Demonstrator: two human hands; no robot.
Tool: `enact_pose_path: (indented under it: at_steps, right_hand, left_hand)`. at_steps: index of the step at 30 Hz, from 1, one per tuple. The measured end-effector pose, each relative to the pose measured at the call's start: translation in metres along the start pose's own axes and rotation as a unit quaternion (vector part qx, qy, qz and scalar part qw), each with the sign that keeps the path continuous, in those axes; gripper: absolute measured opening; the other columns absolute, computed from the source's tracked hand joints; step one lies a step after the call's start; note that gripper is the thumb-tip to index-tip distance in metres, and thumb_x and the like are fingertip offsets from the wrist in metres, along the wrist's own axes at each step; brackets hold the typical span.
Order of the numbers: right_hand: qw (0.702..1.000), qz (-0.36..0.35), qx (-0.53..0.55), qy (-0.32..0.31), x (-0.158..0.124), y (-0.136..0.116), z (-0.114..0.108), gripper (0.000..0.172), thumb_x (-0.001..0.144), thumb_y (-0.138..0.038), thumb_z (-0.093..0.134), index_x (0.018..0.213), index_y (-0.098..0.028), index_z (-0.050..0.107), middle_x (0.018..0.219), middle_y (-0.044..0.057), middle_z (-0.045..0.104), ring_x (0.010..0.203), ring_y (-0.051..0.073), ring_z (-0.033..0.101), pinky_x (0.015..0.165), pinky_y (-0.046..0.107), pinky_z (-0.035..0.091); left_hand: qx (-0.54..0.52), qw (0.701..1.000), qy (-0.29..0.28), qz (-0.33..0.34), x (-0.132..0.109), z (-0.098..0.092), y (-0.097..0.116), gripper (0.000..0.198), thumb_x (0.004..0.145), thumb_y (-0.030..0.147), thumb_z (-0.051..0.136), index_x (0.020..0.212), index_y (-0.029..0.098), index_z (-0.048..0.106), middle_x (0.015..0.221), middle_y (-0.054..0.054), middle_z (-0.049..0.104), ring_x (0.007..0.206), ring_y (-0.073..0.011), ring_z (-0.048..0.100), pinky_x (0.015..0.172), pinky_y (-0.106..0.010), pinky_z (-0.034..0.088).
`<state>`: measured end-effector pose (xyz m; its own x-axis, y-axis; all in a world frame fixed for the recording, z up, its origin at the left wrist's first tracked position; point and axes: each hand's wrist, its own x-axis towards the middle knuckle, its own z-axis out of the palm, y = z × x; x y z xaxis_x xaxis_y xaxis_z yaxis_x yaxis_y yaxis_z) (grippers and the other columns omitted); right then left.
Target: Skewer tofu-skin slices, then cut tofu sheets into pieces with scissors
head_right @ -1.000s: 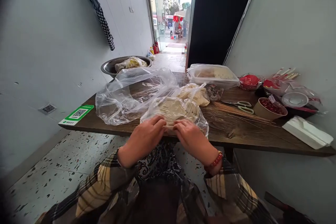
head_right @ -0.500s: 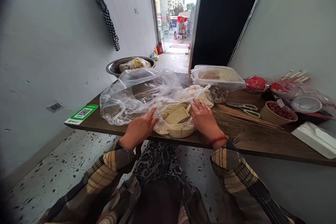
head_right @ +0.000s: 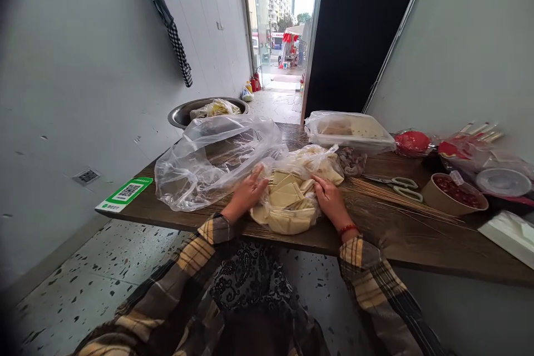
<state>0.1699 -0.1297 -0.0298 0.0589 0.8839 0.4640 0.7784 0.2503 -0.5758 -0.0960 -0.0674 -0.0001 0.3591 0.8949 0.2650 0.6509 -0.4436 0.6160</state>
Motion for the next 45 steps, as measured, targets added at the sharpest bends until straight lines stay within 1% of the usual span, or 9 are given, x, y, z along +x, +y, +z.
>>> enact_pose_path:
  at_steps: [5,10,14,17,21,26,29,38,45]
  right_hand:
    - [0.995,0.068,0.03,0.068,-0.005,0.003,0.007,0.049,0.094,-0.04,0.032,0.111,-0.013,0.069,0.113,0.016,0.071,0.106,0.028,0.063,0.095,0.044,0.047]
    - [0.992,0.087,0.002,0.087,0.003,-0.011,0.004,0.051,0.097,-0.037,0.024,0.109,-0.014,0.068,0.11,0.015,0.071,0.103,0.026,0.064,0.093,0.041,0.048]
    - [0.99,0.077,-0.056,0.1,0.004,-0.018,-0.003,0.047,0.099,-0.032,0.026,0.107,-0.016,0.07,0.107,0.01,0.073,0.1,0.02,0.066,0.09,0.031,0.05]
    - [0.984,0.077,-0.104,0.122,0.005,-0.011,-0.016,0.044,0.101,-0.03,0.027,0.112,-0.018,0.067,0.114,0.008,0.071,0.107,0.017,0.063,0.095,0.029,0.047]
    - [0.972,0.103,-0.163,0.131,0.009,0.02,-0.057,0.042,0.1,-0.025,0.028,0.117,-0.014,0.065,0.119,0.012,0.068,0.111,0.018,0.06,0.097,0.03,0.045]
    - [0.951,0.171,-0.25,0.061,0.016,0.083,-0.125,0.038,0.089,-0.011,0.04,0.116,-0.011,0.067,0.116,0.015,0.069,0.109,0.022,0.061,0.097,0.036,0.044]
    - [0.933,0.208,-0.293,-0.016,0.012,0.113,-0.149,0.036,0.083,-0.011,0.049,0.112,-0.011,0.069,0.11,0.015,0.07,0.101,0.023,0.064,0.09,0.034,0.047]
    - [0.862,0.238,-0.416,-0.166,0.013,0.162,-0.157,0.039,0.089,-0.034,0.051,0.122,-0.02,0.066,0.118,0.02,0.064,0.103,0.034,0.062,0.082,0.045,0.045]
    - [0.857,0.197,-0.436,-0.191,0.015,0.167,-0.166,0.034,0.085,-0.036,0.055,0.113,-0.024,0.069,0.104,0.013,0.07,0.094,0.029,0.065,0.073,0.035,0.045]
  left_hand:
    - [-0.078,0.996,0.003,0.039,0.015,0.018,-0.005,0.059,0.091,0.039,0.046,0.143,0.012,0.039,0.147,-0.015,0.045,0.135,-0.0241,0.043,0.112,-0.04,0.034]
    - [-0.097,0.993,0.011,0.062,0.014,0.013,-0.007,0.058,0.091,0.038,0.045,0.142,0.011,0.041,0.144,-0.017,0.048,0.133,-0.0253,0.045,0.11,-0.041,0.036]
    - [-0.05,0.998,0.043,0.004,0.01,0.002,-0.004,0.064,0.09,0.05,0.041,0.141,0.012,0.043,0.101,-0.011,0.069,0.093,-0.0248,0.064,0.084,-0.039,0.05]
    - [-0.037,0.997,0.061,-0.04,0.013,-0.004,-0.006,0.067,0.088,0.059,0.037,0.136,0.013,0.05,0.076,-0.004,0.066,0.071,-0.0225,0.063,0.069,-0.035,0.049]
    - [-0.053,0.995,0.061,-0.063,0.015,-0.009,-0.005,0.068,0.086,0.06,0.037,0.132,0.013,0.052,0.09,-0.008,0.071,0.077,-0.0239,0.065,0.069,-0.033,0.048]
    - [-0.044,0.995,0.061,-0.067,0.019,-0.008,-0.008,0.065,0.085,0.06,0.038,0.128,0.013,0.055,0.09,-0.009,0.072,0.078,-0.0247,0.065,0.067,-0.033,0.047]
    - [-0.073,0.993,0.064,-0.061,0.017,-0.005,-0.009,0.064,0.085,0.058,0.04,0.126,0.012,0.056,0.092,-0.01,0.071,0.077,-0.0227,0.064,0.069,-0.033,0.048]
    - [-0.099,0.991,0.083,-0.039,0.011,0.005,-0.013,0.054,0.089,0.05,0.042,0.123,0.011,0.057,0.086,-0.007,0.069,0.07,-0.017,0.059,0.066,-0.029,0.046]
    - [-0.106,0.989,0.094,-0.033,0.009,0.007,-0.014,0.051,0.09,0.048,0.044,0.122,0.011,0.059,0.08,-0.005,0.066,0.071,-0.0165,0.058,0.07,-0.028,0.044]
